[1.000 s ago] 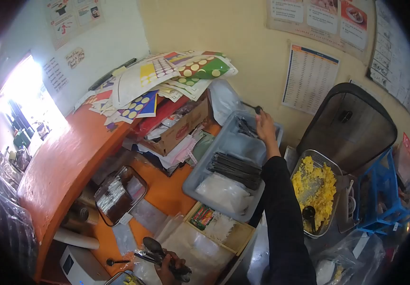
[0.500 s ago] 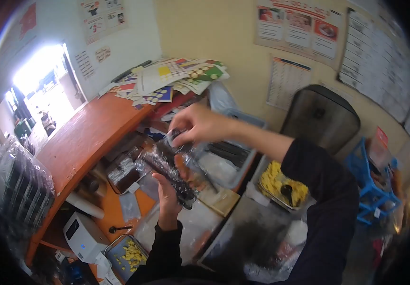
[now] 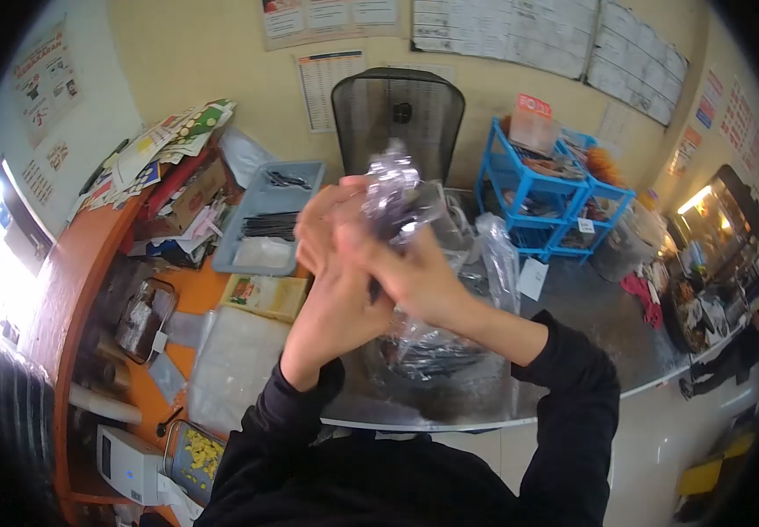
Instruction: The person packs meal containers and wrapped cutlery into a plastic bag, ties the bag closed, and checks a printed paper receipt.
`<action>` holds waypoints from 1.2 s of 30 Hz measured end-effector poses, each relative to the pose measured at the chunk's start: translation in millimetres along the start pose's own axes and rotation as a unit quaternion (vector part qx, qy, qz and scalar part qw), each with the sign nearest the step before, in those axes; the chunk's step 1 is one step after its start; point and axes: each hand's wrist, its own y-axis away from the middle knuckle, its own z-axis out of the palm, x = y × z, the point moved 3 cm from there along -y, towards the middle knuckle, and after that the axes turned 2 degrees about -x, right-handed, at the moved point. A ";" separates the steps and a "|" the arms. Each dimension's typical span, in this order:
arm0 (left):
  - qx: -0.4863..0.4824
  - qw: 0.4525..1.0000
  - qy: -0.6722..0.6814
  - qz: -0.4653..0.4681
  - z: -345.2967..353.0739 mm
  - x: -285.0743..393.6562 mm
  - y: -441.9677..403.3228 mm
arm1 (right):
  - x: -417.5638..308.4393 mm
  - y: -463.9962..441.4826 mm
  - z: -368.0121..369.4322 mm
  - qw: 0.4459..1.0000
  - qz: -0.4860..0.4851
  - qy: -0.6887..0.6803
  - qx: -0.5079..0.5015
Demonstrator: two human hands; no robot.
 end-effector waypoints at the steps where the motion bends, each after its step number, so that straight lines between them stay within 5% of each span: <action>1: -0.005 1.000 0.012 0.022 0.9 12.1 -6.2 | -7.2 12.6 -13.9 0.997 0.030 -0.051 0.050; 3: -0.013 0.993 0.104 0.049 7.8 27.9 -12.2 | -16.9 37.9 -45.6 0.981 0.043 -0.088 0.167; 6: 0.048 0.963 0.261 -0.045 59.9 2.5 -12.6 | -20.1 73.7 -109.7 0.944 0.014 -0.149 0.294; 8: -0.076 0.987 0.072 -0.123 117.2 -31.4 -6.0 | -19.6 90.6 -145.2 0.927 -0.022 -0.190 0.321; 10: -0.103 0.983 -0.131 -0.079 167.1 -48.5 19.6 | -22.7 103.4 -162.4 0.916 -0.016 -0.208 0.343; 12: -0.076 0.979 -0.187 -0.006 187.6 -64.9 42.2 | -26.8 110.4 -169.5 0.910 0.005 -0.224 0.349; 13: -0.062 0.974 -0.215 0.032 183.0 -63.0 46.3 | -27.3 112.5 -172.9 0.916 -0.002 -0.227 0.332; 16: -0.074 0.982 0.161 -0.069 143.7 -47.8 53.3 | -27.7 116.6 -177.0 0.930 -0.021 -0.235 0.281; 19: -0.058 0.822 0.530 -0.202 81.3 -11.7 66.5 | -25.0 102.4 -167.9 0.960 -0.037 -0.108 0.256; 23: -0.040 0.862 0.465 -0.198 37.9 -7.6 81.5 | -18.3 73.9 -125.6 0.983 -0.014 -0.008 0.181; 25: -0.024 0.871 0.445 -0.204 29.6 -7.0 86.3 | -0.6 55.2 -104.6 0.993 -0.060 0.065 0.081; 28: 0.039 0.862 0.474 -0.175 25.6 -16.4 92.7 | 33.2 51.1 -70.6 0.994 0.006 0.097 -0.045; 32: 0.094 0.850 0.496 -0.150 25.4 -31.8 103.5 | 94.5 85.0 -63.6 0.935 0.132 0.199 -0.260; 36: 0.095 0.854 0.485 -0.163 23.5 -23.1 103.3 | 105.2 120.7 -75.9 0.801 0.138 0.432 -0.391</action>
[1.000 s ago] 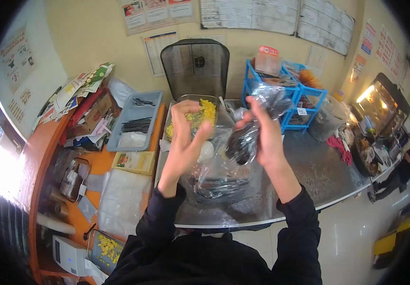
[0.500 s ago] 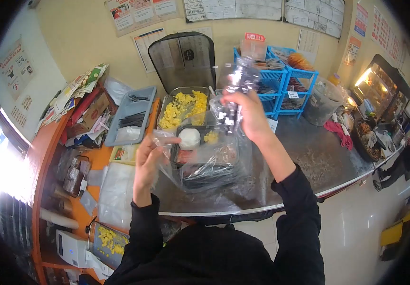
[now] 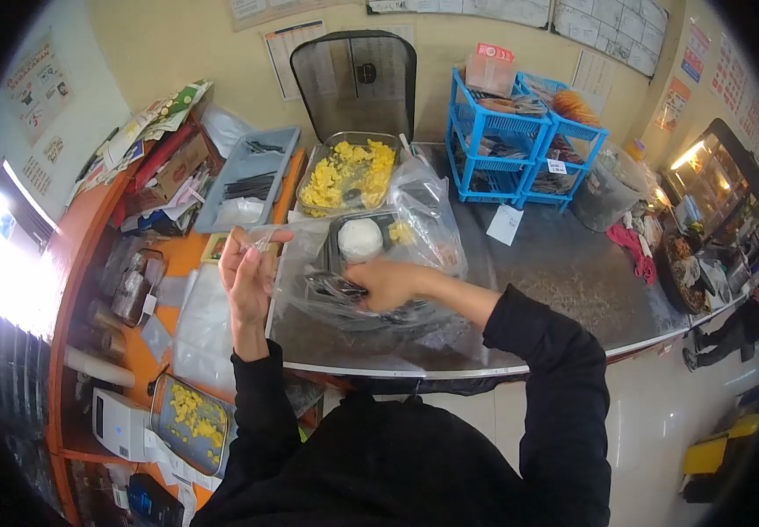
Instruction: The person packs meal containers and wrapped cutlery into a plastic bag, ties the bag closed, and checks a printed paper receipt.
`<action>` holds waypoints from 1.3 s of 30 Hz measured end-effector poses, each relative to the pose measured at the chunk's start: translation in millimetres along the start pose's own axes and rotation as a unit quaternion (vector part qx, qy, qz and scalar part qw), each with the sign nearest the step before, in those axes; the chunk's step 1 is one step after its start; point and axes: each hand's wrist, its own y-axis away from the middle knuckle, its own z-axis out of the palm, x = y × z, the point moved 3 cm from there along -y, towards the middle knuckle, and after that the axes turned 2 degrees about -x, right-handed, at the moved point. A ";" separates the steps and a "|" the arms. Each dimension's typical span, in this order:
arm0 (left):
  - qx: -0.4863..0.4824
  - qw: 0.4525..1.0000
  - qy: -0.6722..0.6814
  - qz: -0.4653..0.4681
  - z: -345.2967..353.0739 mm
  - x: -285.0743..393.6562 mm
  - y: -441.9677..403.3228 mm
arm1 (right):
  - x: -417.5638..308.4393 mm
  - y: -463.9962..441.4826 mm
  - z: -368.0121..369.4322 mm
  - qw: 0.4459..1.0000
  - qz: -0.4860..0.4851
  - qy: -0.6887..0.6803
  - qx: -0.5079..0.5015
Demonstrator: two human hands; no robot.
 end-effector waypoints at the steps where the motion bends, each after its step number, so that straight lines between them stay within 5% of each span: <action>1: -0.014 1.000 -0.007 -0.010 3.0 -0.7 1.4 | 24.6 -1.2 17.8 0.999 -0.030 0.030 -0.011; 2: -0.028 0.999 -0.015 -0.020 6.0 -1.7 2.2 | 36.1 -1.4 30.5 0.996 -0.061 0.061 -0.021; 6: -0.105 0.991 -0.012 -0.077 22.4 -0.2 11.0 | -7.9 25.9 40.6 0.966 0.180 0.118 -0.145; 9: -0.174 0.974 -0.026 -0.139 32.7 0.2 24.7 | 6.6 30.8 70.3 0.953 0.191 0.111 -0.209; 13: -0.243 0.951 -0.048 -0.183 41.6 -9.0 40.1 | 41.0 18.2 104.9 0.943 0.275 0.136 -0.130; 17: -0.300 0.927 -0.155 -0.162 44.8 -15.5 48.1 | 43.8 14.7 114.1 0.946 0.256 0.190 -0.061; 19: -0.285 0.933 -0.150 -0.159 40.5 -17.0 50.7 | 14.0 22.6 95.2 0.939 0.268 0.195 -0.092; 22: -0.257 0.941 -0.125 -0.182 34.7 -13.9 51.9 | -9.8 38.2 76.7 0.913 0.240 0.329 0.016; 28: -0.099 0.992 -0.021 -0.079 18.1 -7.1 35.3 | -17.8 51.7 48.9 0.932 0.296 0.203 0.051; 30: -0.041 0.997 -0.038 -0.045 11.2 -2.1 18.9 | -23.8 65.4 21.7 0.921 0.292 0.192 0.175; 34: 0.022 0.994 -0.094 0.046 8.1 -3.2 -19.6 | -33.1 98.5 -50.0 0.809 0.261 0.320 0.418; 39: 0.012 0.995 -0.076 0.061 24.0 -7.4 -45.0 | -4.8 110.3 -93.7 0.793 0.303 0.275 0.451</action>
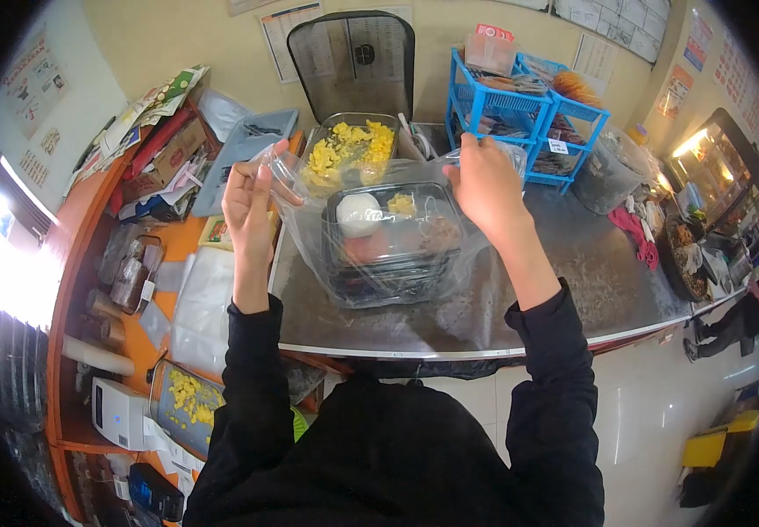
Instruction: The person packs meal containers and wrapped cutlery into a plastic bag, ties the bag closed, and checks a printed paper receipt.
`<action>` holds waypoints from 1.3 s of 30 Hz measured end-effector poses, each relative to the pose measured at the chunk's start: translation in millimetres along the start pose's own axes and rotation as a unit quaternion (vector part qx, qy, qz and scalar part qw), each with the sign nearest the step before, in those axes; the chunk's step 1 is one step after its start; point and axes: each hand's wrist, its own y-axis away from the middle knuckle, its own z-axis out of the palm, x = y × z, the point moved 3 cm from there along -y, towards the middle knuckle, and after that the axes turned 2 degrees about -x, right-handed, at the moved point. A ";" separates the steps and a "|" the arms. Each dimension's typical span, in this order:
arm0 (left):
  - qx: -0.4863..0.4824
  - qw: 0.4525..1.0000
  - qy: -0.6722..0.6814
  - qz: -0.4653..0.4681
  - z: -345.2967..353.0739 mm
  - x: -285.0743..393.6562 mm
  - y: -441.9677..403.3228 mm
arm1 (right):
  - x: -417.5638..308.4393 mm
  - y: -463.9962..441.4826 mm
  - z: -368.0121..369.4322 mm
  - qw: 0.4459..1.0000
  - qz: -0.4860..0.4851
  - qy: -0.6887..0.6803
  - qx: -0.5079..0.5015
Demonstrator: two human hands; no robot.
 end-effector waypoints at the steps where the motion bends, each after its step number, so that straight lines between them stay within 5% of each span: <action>1: 0.001 1.000 -0.008 0.001 1.6 0.3 -0.6 | 3.4 -2.7 4.7 1.000 0.005 -0.003 -0.007; 4: 0.000 1.000 -0.018 0.007 3.3 -4.5 -1.8 | -2.1 -13.6 32.7 0.979 0.026 0.026 -0.199; 7: -0.009 1.000 0.003 0.005 5.7 -9.0 -0.9 | 11.3 -19.8 88.5 0.963 -0.039 0.014 -0.267; 9: -0.008 1.000 0.015 -0.007 10.6 -3.5 2.4 | 23.8 -22.9 119.0 0.981 0.010 -0.042 -0.189; 10: 0.002 1.000 -0.006 0.023 10.7 -12.3 2.6 | 20.0 -27.2 116.7 0.959 0.042 -0.064 -0.273; 11: 0.002 0.999 -0.043 -0.009 5.1 -21.8 9.6 | 21.2 -21.6 118.3 0.972 0.053 -0.086 -0.212; 12: -0.004 0.997 -0.080 -0.005 4.2 -28.5 12.0 | 8.3 -18.8 100.5 0.948 0.088 -0.121 -0.282; 13: -0.027 0.995 -0.082 -0.042 11.5 -11.3 11.5 | 29.7 -11.9 132.8 0.975 -0.019 -0.172 -0.139; 14: -0.035 0.996 -0.037 -0.070 16.4 -11.6 12.5 | 33.2 -17.5 135.7 0.943 0.078 -0.178 -0.270; 15: -0.037 0.996 -0.079 -0.022 17.8 -21.2 11.7 | 59.3 -16.2 168.0 0.939 0.026 -0.263 -0.221; 16: -0.052 0.994 -0.034 0.091 24.0 -19.6 8.8 | 85.5 -15.3 194.0 0.937 0.054 -0.249 -0.238; 17: -0.064 0.996 -0.057 0.035 26.3 -6.5 7.9 | 91.0 -12.6 199.2 0.939 0.041 -0.236 -0.246; 25: -0.043 0.989 -0.113 0.090 20.8 1.8 10.3 | 52.4 -4.0 182.4 0.949 0.124 -0.095 -0.272; 29: -0.036 0.988 -0.124 0.080 14.8 5.3 9.0 | 74.1 -5.3 180.1 0.975 0.081 -0.077 -0.194; 32: -0.055 0.996 -0.068 0.031 8.8 3.5 10.1 | 98.6 -11.5 125.6 0.997 -0.026 0.063 0.045; 34: -0.052 0.994 -0.075 0.054 7.9 -0.6 8.8 | 140.9 -33.8 108.4 0.989 -0.029 -0.139 0.031; 37: -0.051 0.993 -0.080 0.064 9.4 1.2 6.5 | 1.5 1.0 -27.7 0.982 0.042 0.013 0.184; 39: -0.051 0.995 -0.071 0.055 9.0 3.1 6.4 | 96.2 -16.6 22.1 0.972 0.005 0.147 0.185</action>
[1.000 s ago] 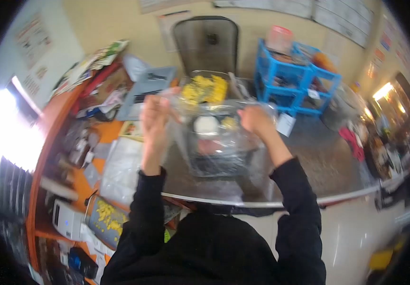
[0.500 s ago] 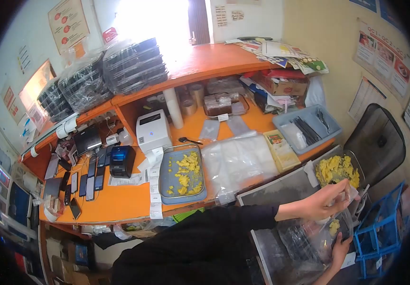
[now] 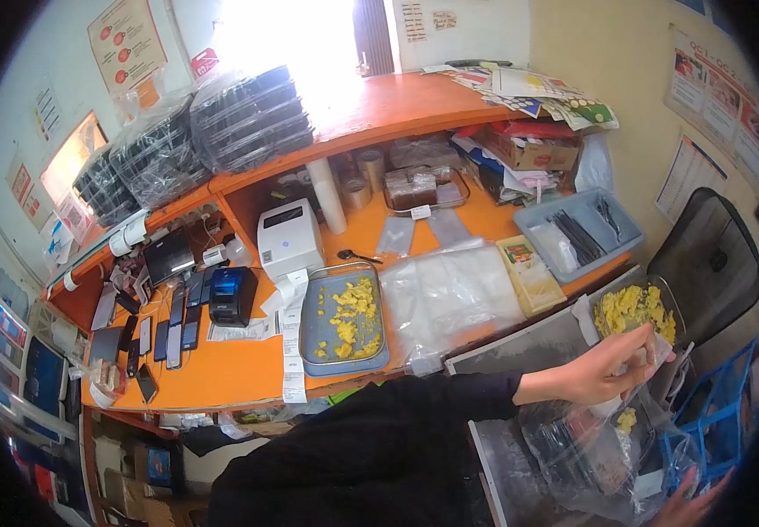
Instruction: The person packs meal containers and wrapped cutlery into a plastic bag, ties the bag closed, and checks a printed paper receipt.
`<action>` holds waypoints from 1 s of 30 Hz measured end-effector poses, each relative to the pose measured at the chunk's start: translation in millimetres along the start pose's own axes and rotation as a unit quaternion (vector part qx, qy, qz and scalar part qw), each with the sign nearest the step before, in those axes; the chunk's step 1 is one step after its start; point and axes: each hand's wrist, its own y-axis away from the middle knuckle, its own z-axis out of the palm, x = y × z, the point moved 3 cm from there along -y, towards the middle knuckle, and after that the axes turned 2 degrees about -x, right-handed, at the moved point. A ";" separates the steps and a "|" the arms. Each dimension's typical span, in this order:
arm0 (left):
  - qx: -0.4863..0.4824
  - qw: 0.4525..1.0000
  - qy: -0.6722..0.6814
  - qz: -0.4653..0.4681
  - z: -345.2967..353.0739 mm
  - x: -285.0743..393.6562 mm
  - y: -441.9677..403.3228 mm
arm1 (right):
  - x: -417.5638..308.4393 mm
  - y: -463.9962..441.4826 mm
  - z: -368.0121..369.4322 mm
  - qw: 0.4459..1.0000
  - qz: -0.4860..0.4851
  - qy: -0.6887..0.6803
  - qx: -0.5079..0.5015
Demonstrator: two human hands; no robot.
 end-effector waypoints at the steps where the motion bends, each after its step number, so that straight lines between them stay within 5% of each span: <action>1: 0.000 1.000 0.011 -0.006 -0.7 0.0 -0.9 | 35.8 2.8 37.2 0.998 -0.029 0.062 0.010; 2: -0.002 1.000 0.025 -0.013 0.0 0.2 -2.3 | 124.1 25.8 138.4 0.981 -0.188 0.040 -0.005; 3: 0.004 1.000 -0.017 0.001 -2.4 1.3 -2.5 | 117.2 31.9 132.3 0.962 -0.146 -0.118 -0.196; 5: -0.002 0.997 -0.067 0.034 -5.9 -2.0 -1.2 | 69.8 38.3 65.5 0.763 0.007 -0.400 -0.508; 6: -0.011 0.998 0.054 -0.041 -7.8 -9.4 1.6 | 42.5 38.6 31.3 0.769 0.043 -0.498 -0.398; 8: -0.034 0.999 0.014 -0.022 -12.2 -15.4 1.7 | 30.6 16.6 -10.5 0.751 0.090 -0.563 -0.333; 10: -0.033 0.999 0.016 0.003 -9.7 -11.1 -7.8 | -7.1 -8.6 -40.7 0.703 0.154 -0.600 -0.350; 11: -0.049 0.999 -0.019 0.004 -12.9 -14.9 -15.6 | -31.0 -19.4 -46.8 0.634 0.194 -0.674 -0.326; 13: -0.087 0.992 -0.092 0.016 -6.9 -16.4 -22.4 | -57.9 -38.6 -41.7 0.588 0.143 -0.702 -0.375; 19: -0.156 0.987 -0.025 -0.016 6.8 -2.1 -38.3 | -151.3 -50.8 -75.7 0.588 0.095 -0.737 -0.319; 21: -0.152 0.988 -0.008 0.010 7.6 4.2 -40.2 | -173.9 -46.2 -79.5 0.629 -0.004 -0.709 -0.320; 22: -0.159 0.987 -0.008 0.014 11.7 7.4 -41.0 | -181.4 -40.2 -72.5 0.701 -0.036 -0.661 -0.266; 25: -0.268 0.955 -0.116 0.061 9.6 18.6 -47.3 | -192.7 -27.9 -70.9 0.672 0.016 -0.693 -0.260; 26: -0.266 0.952 -0.142 0.054 10.9 21.0 -45.4 | -192.0 -26.7 -78.4 0.701 0.032 -0.643 -0.305; 29: -0.270 0.920 -0.176 0.224 5.0 34.0 -49.4 | -202.6 -14.4 -96.3 0.457 0.186 -0.760 -0.423; 30: -0.292 0.912 -0.104 0.268 1.8 38.3 -55.0 | -205.6 -13.0 -104.6 0.400 0.166 -0.776 -0.458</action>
